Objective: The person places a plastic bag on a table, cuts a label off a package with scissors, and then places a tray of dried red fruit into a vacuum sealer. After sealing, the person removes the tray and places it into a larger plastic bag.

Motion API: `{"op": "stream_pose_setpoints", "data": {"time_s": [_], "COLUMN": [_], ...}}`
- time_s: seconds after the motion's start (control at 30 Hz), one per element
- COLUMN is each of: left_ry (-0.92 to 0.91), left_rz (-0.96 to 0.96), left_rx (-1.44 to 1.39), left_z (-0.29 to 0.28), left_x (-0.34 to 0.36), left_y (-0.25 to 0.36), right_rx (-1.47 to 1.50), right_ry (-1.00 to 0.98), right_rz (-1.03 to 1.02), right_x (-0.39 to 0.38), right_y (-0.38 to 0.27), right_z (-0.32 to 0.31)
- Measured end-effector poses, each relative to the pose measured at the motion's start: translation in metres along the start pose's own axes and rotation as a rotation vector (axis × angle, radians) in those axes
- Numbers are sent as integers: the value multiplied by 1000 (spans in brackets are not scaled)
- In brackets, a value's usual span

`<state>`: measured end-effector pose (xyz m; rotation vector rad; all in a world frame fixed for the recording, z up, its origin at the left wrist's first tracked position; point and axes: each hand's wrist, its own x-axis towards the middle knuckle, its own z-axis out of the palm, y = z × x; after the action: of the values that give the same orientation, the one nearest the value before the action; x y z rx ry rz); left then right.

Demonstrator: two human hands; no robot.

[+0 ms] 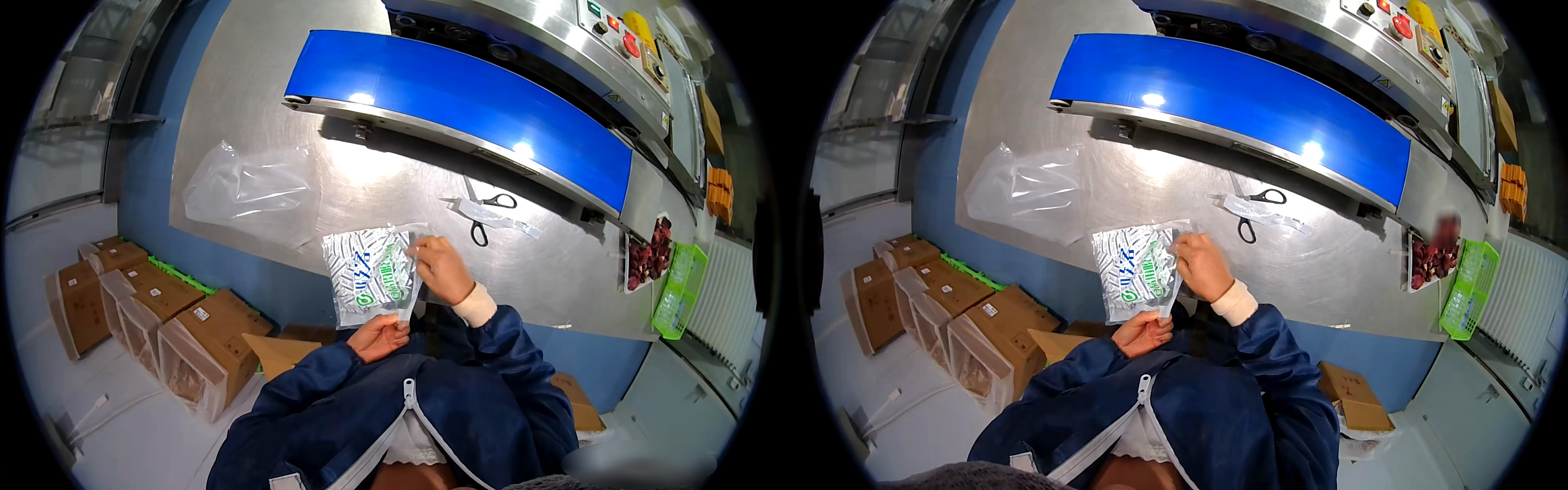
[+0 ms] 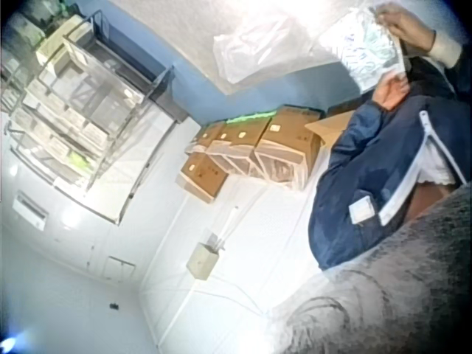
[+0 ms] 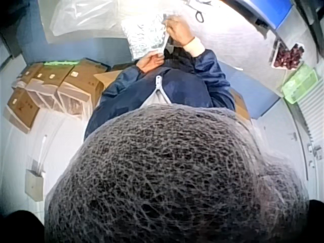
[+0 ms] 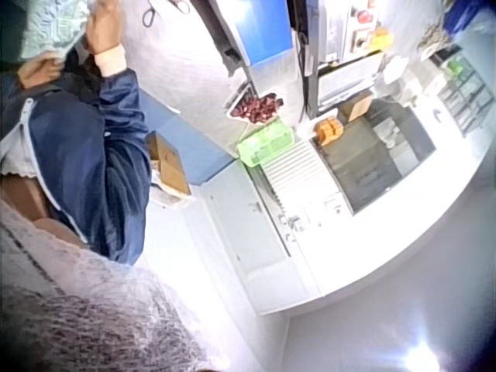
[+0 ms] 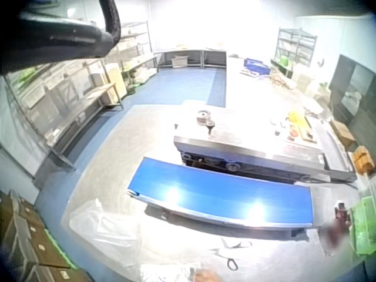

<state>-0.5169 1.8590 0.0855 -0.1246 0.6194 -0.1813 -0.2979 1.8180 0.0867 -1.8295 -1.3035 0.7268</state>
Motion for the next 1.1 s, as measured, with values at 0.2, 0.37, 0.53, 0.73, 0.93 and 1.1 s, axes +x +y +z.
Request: {"op": "stream_pose_setpoints", "data": {"time_s": [0.2, 0.37, 0.53, 0.73, 0.93, 1.1], "left_ry": [28, 32, -23, 143, 341, 513], "left_rz": [-25, -21, -19, -117, 591, 611], "left_rx": [51, 75, 76, 135, 1580, 2072], "left_z": [-4, -6, -9, 9, 36, 53], "left_x": [10, 17, 22, 32, 40, 94], "left_y": [0, 1, -1, -1, 77, 147], "right_rx": [183, 16, 383, 51, 316, 935], "right_ry": [-159, -85, 99, 384, 34, -124], "right_rz": [187, 245, 438, 576, 669, 632], "right_x": [0, 2, -26, -105, -170, -123], "right_y": [11, 13, 27, 58, 51, 29], "right_z": [10, 17, -5, -106, -53, 49]}}
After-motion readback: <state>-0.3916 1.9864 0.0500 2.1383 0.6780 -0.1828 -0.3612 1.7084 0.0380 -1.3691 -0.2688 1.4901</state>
